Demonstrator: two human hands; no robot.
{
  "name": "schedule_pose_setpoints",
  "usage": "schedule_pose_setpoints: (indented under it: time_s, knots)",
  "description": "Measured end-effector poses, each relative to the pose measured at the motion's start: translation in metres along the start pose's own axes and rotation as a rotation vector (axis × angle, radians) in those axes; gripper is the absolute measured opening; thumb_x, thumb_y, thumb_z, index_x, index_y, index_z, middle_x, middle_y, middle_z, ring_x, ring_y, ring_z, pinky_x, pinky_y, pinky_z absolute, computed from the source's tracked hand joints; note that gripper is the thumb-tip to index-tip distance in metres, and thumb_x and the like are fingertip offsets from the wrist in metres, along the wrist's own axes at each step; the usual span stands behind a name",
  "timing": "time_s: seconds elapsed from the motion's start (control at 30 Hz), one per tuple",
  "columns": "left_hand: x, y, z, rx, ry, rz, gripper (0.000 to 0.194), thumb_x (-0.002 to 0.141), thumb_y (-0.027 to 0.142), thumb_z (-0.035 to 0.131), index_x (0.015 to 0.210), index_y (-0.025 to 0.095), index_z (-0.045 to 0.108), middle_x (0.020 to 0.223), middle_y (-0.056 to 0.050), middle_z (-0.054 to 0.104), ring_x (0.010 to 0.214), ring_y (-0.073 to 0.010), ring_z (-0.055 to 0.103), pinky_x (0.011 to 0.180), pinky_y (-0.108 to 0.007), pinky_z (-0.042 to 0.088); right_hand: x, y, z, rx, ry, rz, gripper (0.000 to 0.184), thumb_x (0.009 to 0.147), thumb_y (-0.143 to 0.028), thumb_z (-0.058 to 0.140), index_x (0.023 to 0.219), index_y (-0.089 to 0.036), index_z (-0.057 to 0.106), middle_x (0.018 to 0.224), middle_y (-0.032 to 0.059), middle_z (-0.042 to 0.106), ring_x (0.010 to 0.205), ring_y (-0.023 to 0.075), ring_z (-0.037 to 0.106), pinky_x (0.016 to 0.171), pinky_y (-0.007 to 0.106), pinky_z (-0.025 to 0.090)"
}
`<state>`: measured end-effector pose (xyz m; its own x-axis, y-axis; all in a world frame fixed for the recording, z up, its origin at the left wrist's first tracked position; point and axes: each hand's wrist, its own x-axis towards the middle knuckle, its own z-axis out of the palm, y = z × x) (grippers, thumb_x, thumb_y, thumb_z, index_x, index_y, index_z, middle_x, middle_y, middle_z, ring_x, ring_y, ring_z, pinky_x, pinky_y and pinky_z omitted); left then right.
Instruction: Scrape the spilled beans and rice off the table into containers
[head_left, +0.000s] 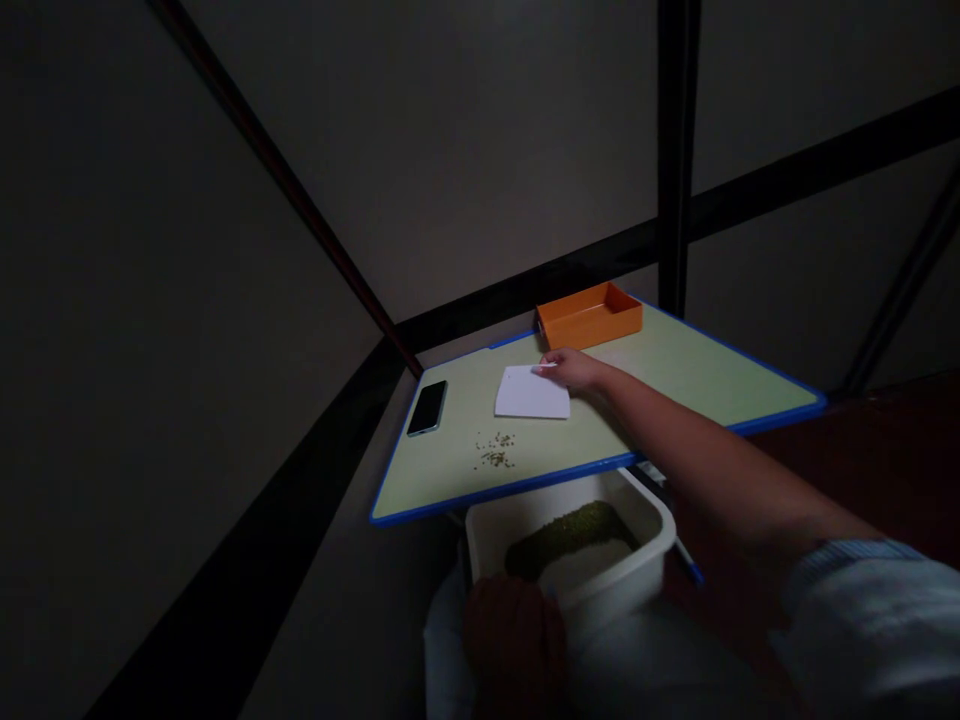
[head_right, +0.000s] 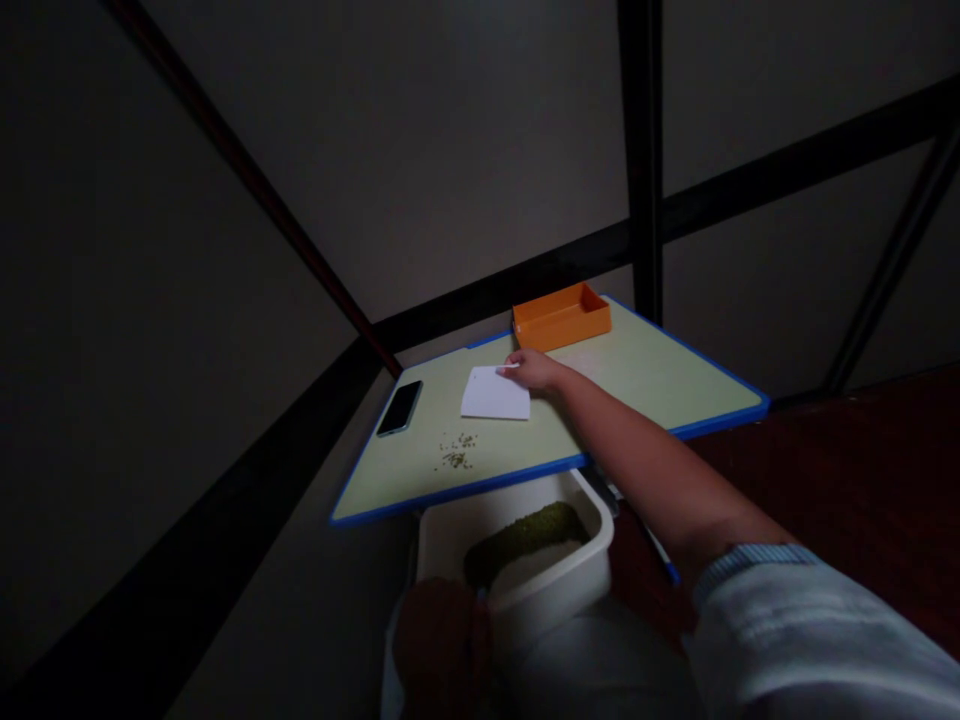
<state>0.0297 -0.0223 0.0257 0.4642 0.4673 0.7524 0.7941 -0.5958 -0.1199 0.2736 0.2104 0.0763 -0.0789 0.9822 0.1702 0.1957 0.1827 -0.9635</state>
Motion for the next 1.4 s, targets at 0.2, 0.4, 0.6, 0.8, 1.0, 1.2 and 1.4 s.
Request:
schedule_pose_setpoints:
  time_s: [0.2, 0.4, 0.6, 0.8, 1.0, 1.2, 1.4]
  knots:
    - [0.003, -0.001, -0.001, 0.01, 0.014, 0.008, 0.023, 0.076, 0.015, 0.042, 0.054, 0.02, 0.042, 0.048, 0.0, 0.042, 0.051, -0.0137, 0.039, 0.054, -0.03, 0.028, 0.002, 0.004, 0.002, -0.054, -0.019, 0.004, 0.027, 0.062, -0.036, 0.069, 0.059, -0.015, 0.053, 0.046, -0.0014, 0.049, 0.042, 0.008, 0.04, 0.042, 0.022, 0.027]
    - [0.006, -0.002, -0.001, 0.041, 0.026, 0.032, 0.023, 0.077, 0.016, 0.041, 0.054, 0.02, 0.043, 0.048, 0.0, 0.044, 0.052, -0.0144, 0.04, 0.055, -0.03, 0.029, 0.006, 0.008, 0.001, -0.052, -0.025, 0.007, 0.027, 0.062, -0.037, 0.068, 0.057, -0.015, 0.051, 0.046, -0.0024, 0.049, 0.042, 0.0075, 0.04, 0.041, 0.021, 0.027]
    - [0.005, -0.001, -0.005, 0.053, -0.023, 0.006, 0.02, 0.076, 0.016, 0.043, 0.057, 0.02, 0.044, 0.05, 0.0, 0.045, 0.054, -0.0139, 0.043, 0.058, -0.03, 0.033, -0.005, 0.0, 0.009, 0.111, -0.247, 0.011, 0.036, 0.057, -0.047, 0.069, 0.062, -0.015, 0.052, 0.046, -0.0039, 0.048, 0.041, 0.007, 0.04, 0.04, 0.02, 0.027]
    - [0.003, 0.001, -0.003, 0.033, 0.033, 0.002, 0.013, 0.073, 0.016, 0.046, 0.061, 0.02, 0.045, 0.053, 0.0, 0.047, 0.055, -0.014, 0.043, 0.059, -0.031, 0.035, -0.023, -0.017, 0.025, 0.107, -0.465, 0.021, 0.04, 0.055, -0.051, 0.068, 0.062, -0.015, 0.052, 0.05, -0.0042, 0.051, 0.045, 0.0067, 0.042, 0.043, 0.02, 0.029]
    - [0.006, 0.003, -0.004, -0.006, 0.046, -0.017, 0.015, 0.074, 0.019, 0.045, 0.059, 0.021, 0.046, 0.052, 0.001, 0.047, 0.055, -0.0135, 0.044, 0.059, -0.03, 0.035, -0.023, -0.014, 0.026, 0.0, -0.431, 0.034, 0.043, 0.054, -0.053, 0.067, 0.062, -0.015, 0.051, 0.049, -0.0056, 0.048, 0.045, 0.0056, 0.039, 0.044, 0.019, 0.028]
    - [0.006, 0.003, -0.004, 0.029, -0.019, -0.021, 0.019, 0.074, 0.02, 0.046, 0.055, 0.021, 0.044, 0.051, 0.001, 0.045, 0.054, -0.0139, 0.042, 0.059, -0.031, 0.033, -0.017, -0.008, 0.02, -0.022, -0.331, 0.016, 0.042, 0.057, -0.054, 0.065, 0.064, -0.015, 0.051, 0.049, -0.0058, 0.046, 0.044, 0.0058, 0.038, 0.043, 0.02, 0.027]
    - [0.008, 0.003, -0.004, 0.032, -0.012, -0.03, 0.021, 0.075, 0.02, 0.045, 0.054, 0.021, 0.044, 0.051, 0.001, 0.045, 0.054, -0.0139, 0.041, 0.059, -0.031, 0.032, -0.008, -0.002, 0.013, 0.04, -0.242, 0.014, 0.042, 0.056, -0.054, 0.064, 0.063, -0.016, 0.048, 0.049, -0.0058, 0.046, 0.043, 0.0063, 0.037, 0.042, 0.02, 0.026]
